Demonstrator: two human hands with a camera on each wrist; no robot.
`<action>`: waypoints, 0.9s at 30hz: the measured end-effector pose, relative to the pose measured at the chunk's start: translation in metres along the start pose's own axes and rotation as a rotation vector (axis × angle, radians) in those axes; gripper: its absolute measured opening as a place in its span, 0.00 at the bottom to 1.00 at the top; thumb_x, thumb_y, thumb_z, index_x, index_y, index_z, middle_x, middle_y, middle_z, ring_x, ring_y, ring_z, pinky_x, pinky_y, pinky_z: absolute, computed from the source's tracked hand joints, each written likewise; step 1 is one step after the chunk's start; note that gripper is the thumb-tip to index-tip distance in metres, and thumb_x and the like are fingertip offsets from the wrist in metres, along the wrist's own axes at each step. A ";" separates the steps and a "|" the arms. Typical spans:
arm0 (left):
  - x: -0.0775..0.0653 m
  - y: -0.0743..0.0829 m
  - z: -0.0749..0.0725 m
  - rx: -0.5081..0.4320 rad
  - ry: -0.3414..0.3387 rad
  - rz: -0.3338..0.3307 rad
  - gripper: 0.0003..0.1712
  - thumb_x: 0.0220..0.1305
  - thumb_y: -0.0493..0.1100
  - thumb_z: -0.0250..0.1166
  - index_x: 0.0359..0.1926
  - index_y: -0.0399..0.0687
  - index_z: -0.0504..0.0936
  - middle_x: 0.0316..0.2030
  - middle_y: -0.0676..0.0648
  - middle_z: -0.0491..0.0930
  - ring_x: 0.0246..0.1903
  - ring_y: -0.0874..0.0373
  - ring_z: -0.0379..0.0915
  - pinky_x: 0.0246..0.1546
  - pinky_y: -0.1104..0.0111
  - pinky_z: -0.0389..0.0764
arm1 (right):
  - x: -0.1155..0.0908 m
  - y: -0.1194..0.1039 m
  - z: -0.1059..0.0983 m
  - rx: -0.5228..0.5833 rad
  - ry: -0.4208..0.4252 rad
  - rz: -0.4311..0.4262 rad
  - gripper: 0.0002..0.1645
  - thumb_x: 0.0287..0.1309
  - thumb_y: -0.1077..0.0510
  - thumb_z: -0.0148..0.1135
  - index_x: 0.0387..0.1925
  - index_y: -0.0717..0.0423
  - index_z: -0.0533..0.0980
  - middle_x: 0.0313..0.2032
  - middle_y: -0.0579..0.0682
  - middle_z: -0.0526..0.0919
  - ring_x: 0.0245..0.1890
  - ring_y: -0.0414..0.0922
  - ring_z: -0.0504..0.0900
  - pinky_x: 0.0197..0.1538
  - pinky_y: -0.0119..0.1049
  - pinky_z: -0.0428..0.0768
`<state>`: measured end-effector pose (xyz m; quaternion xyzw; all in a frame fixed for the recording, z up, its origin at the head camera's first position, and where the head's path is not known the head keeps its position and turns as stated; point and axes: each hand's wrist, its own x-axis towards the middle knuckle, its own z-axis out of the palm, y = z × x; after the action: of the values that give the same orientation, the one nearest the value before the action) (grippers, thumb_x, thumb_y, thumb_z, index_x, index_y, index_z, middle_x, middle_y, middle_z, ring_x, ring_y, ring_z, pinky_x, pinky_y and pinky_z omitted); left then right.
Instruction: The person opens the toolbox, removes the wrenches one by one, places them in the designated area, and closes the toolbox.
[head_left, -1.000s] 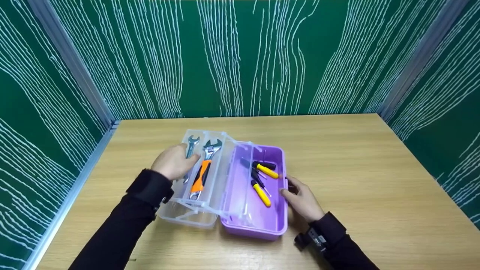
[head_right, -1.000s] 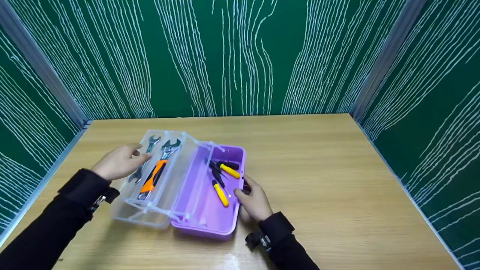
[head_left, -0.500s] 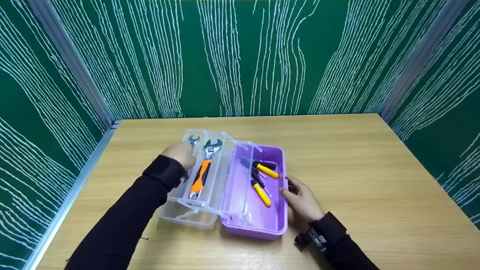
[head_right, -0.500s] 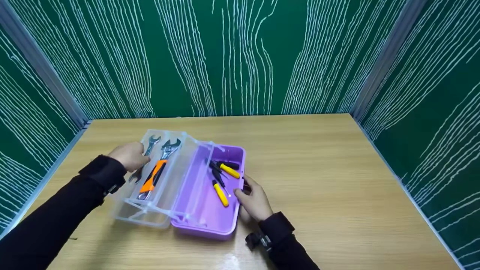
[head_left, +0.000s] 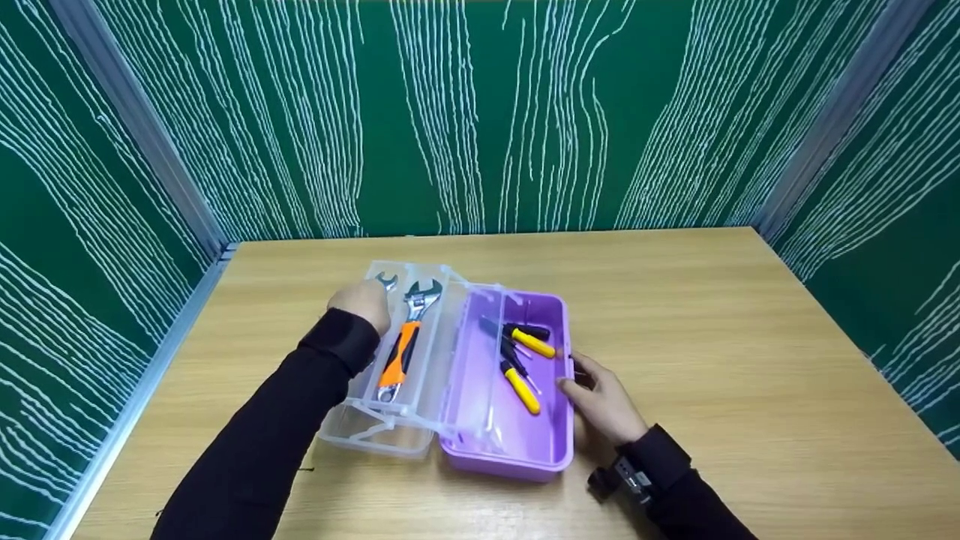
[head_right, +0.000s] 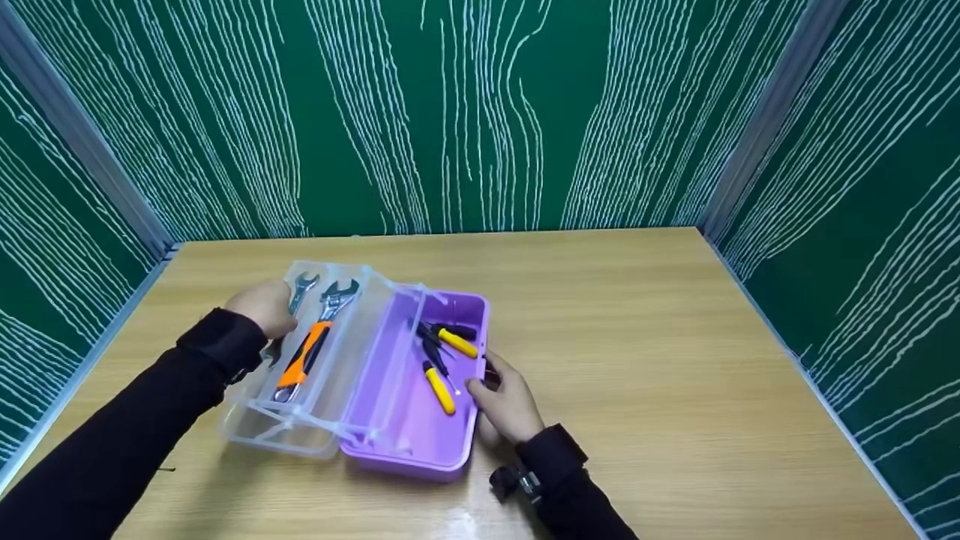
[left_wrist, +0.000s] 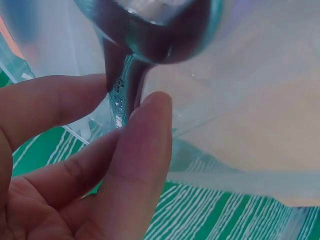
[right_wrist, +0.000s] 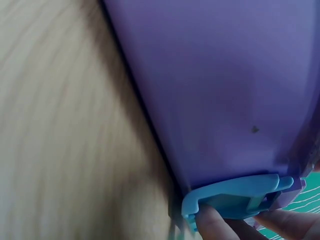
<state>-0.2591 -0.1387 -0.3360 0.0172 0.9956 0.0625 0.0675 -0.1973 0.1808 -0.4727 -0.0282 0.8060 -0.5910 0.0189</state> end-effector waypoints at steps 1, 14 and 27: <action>0.000 0.000 0.001 -0.001 0.005 0.003 0.09 0.62 0.34 0.58 0.39 0.35 0.83 0.37 0.40 0.84 0.31 0.52 0.73 0.38 0.60 0.80 | 0.000 0.000 0.000 0.001 0.001 -0.002 0.34 0.62 0.63 0.59 0.69 0.64 0.64 0.58 0.65 0.78 0.57 0.55 0.78 0.59 0.38 0.78; 0.002 -0.002 -0.001 -0.037 0.040 0.038 0.09 0.58 0.32 0.59 0.37 0.33 0.83 0.38 0.38 0.83 0.36 0.47 0.77 0.43 0.57 0.80 | 0.000 0.001 0.001 0.006 0.000 -0.012 0.34 0.62 0.63 0.59 0.69 0.64 0.64 0.58 0.65 0.78 0.56 0.54 0.79 0.56 0.32 0.78; -0.003 -0.011 -0.017 -0.153 0.027 -0.012 0.10 0.55 0.36 0.66 0.36 0.33 0.81 0.25 0.47 0.68 0.28 0.52 0.66 0.31 0.64 0.69 | -0.001 0.000 0.000 -0.001 -0.003 -0.022 0.33 0.63 0.63 0.59 0.68 0.66 0.64 0.58 0.67 0.77 0.57 0.56 0.79 0.53 0.28 0.78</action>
<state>-0.2589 -0.1517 -0.3205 0.0054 0.9888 0.1382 0.0554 -0.1963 0.1807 -0.4730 -0.0381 0.8059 -0.5907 0.0133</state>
